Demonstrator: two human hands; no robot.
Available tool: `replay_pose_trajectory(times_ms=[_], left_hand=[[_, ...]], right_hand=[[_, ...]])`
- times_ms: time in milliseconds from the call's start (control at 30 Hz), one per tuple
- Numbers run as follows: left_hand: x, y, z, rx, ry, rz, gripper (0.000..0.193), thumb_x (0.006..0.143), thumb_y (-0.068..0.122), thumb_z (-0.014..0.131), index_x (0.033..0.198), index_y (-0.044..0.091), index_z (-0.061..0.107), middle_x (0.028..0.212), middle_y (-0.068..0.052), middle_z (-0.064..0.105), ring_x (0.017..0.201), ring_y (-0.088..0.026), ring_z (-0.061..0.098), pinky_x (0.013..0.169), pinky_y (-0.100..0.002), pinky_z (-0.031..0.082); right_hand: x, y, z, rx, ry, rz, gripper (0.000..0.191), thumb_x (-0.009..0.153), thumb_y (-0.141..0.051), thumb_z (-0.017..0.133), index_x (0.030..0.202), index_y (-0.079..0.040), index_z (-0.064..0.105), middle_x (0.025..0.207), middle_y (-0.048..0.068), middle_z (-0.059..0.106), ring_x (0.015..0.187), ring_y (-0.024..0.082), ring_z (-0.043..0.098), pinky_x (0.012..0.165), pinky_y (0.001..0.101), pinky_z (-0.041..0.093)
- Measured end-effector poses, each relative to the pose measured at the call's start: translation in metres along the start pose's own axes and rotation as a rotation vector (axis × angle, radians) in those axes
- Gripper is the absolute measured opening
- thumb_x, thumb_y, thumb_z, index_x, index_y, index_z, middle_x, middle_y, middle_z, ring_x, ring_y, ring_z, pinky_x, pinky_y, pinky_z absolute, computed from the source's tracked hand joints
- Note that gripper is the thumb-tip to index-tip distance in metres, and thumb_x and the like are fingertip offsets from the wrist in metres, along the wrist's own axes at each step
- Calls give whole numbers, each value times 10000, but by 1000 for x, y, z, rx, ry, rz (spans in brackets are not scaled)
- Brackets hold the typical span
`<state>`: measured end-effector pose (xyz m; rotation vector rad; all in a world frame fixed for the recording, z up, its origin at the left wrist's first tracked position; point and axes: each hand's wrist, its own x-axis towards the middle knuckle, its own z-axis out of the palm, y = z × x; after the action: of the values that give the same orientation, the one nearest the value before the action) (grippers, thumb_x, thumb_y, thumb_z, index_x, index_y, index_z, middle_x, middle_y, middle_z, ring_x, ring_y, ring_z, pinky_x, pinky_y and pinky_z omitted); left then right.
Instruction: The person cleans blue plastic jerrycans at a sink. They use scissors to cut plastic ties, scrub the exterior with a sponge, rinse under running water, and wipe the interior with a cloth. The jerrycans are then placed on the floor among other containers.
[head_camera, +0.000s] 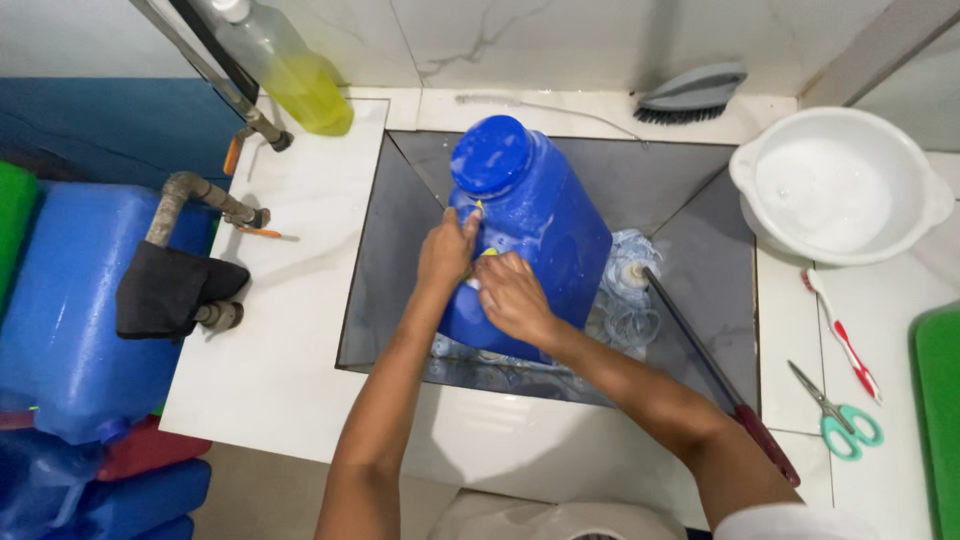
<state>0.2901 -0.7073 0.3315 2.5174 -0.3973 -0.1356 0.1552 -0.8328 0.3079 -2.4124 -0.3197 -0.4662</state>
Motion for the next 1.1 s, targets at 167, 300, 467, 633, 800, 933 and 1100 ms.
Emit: replay_pose_trajectory(times_ms=[167,300,467,633,800,933,1100], left_hand=[[7,-29,-15,-46,38,-114,656,1023,543,461,1231,-71,557,1028,-391,667,1031,-556,631,899,-602,487],[3,-44,-14,-71,-13,-213,662,1013,560,466,1187,-64,603,1076,-384,661,1085,-557,615,937,-601,476],[1,-58,-11,-85,3,-185,708,1004,563,478,1258,-92,564,1080,-411,645,1094,-569,602,937,-593,479],[10,-64,-15,-55,-18,-244,707,1024,563,461,1241,-96,592,1127,-408,639,1142,-560,595,980,-578,472],[4,-60,-10,-77,-4,-213,729,1001,563,457,1297,-95,560,1121,-416,632,1137,-569,583,977,-570,472],[3,-72,-8,-48,-20,-252,724,1006,571,434,1232,-98,594,1109,-408,643,1119,-573,594,968,-584,468],[13,-81,-3,-72,23,-187,726,1046,582,406,1144,-109,606,1060,-421,634,1078,-585,595,930,-598,474]], right_hand=[[-76,-12,48,79,160,22,424,793,-10,611,1209,56,560,1243,309,495,1203,473,457,1034,547,388],[-35,30,54,67,121,-23,469,753,29,602,1216,37,526,1215,295,493,1186,474,471,1009,548,402],[14,131,31,-185,533,438,530,753,56,595,1277,17,521,1222,237,512,1107,420,506,947,506,437],[-82,60,76,224,320,320,610,736,103,500,1338,11,520,1282,246,449,1201,407,450,1029,499,379],[25,88,59,-160,442,69,368,833,74,519,1172,-71,540,1315,182,540,1307,390,483,1162,577,300],[27,157,23,-38,575,644,444,958,-13,473,1395,62,454,1363,249,478,1241,397,447,1105,540,320],[-74,61,59,160,361,451,558,1010,-131,487,1497,92,329,1533,307,314,1430,456,256,1203,552,207]])
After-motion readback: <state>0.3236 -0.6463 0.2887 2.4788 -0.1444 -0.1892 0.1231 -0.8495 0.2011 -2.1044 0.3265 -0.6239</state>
